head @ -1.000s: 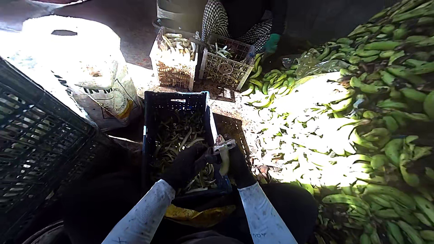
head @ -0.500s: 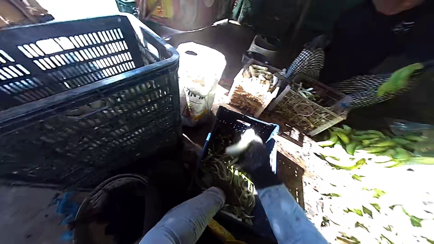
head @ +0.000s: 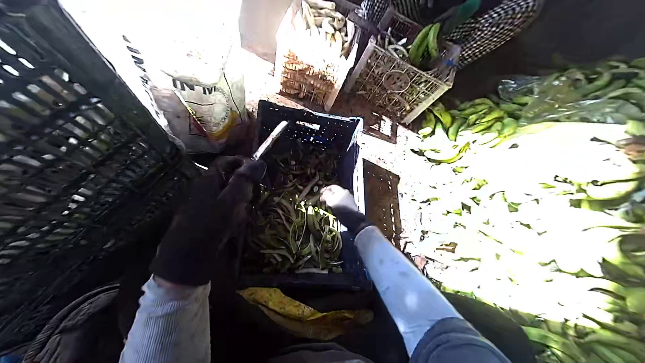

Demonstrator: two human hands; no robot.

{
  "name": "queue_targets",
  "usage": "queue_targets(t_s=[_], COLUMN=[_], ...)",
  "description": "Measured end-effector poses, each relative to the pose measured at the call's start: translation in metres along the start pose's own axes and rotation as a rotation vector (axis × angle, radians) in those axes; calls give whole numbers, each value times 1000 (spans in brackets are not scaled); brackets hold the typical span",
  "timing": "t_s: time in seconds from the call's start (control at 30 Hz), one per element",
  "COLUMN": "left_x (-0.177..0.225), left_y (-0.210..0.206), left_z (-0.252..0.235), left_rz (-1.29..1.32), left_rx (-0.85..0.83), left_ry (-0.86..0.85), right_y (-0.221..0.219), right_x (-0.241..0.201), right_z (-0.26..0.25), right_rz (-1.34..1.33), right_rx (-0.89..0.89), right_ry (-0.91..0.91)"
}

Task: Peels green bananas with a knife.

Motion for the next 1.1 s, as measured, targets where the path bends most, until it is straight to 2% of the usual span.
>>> queue_targets(t_s=[0.07,0.1,0.17,0.27,0.4,0.5,0.6,0.7,0.8,0.87,0.93,1.03,1.1], left_x=[8,12,19,22,25,29,32,33,37,42,48,52,50], left_y=[-4,-9,-19,-28,-36,-39,-41,-46,-54,-64,-78,-103,-123], left_z=[-2,-5,-11,-19,-26,-28,-26,-25,-23,-21,-15,1,11], left_rz=[26,14,-12,-39,-4,5,-13,15,56,61,9,-81,-141], left_rx=[42,37,22,5,-35,-34,3,13,20,-10,-21,-68,-105], left_ry=[15,10,-26,-61,-73,-70,-71,-101,-181,-304,-403,-546,-622], right_y=[-36,-47,-64,-82,-79,-54,-18,40,105,133,139,113,95], right_x=[49,64,88,115,134,109,53,-1,-49,-64,-67,-56,-47], right_z=[3,7,7,-2,-11,-4,-4,14,54,66,70,75,84], right_rz=[321,395,467,553,514,297,-252,-654,-1035,-1157,-1322,-1531,-1570], right_rx=[-132,-152,-132,-107,-135,-162,-99,-60,-122,-113,-71,16,19], right_ry=[-170,-244,-341,-383,-405,-370,-193,-23,309,497,467,207,132])
Point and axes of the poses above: each hand's wrist, its own z-axis away from the middle knuckle, its own y-axis out of the back of the hand, x = y × z, the point moved 8 cm from there along -z, towards the middle knuckle, and after that the axes turned 13 degrees about -z, right-handed, at the moved point
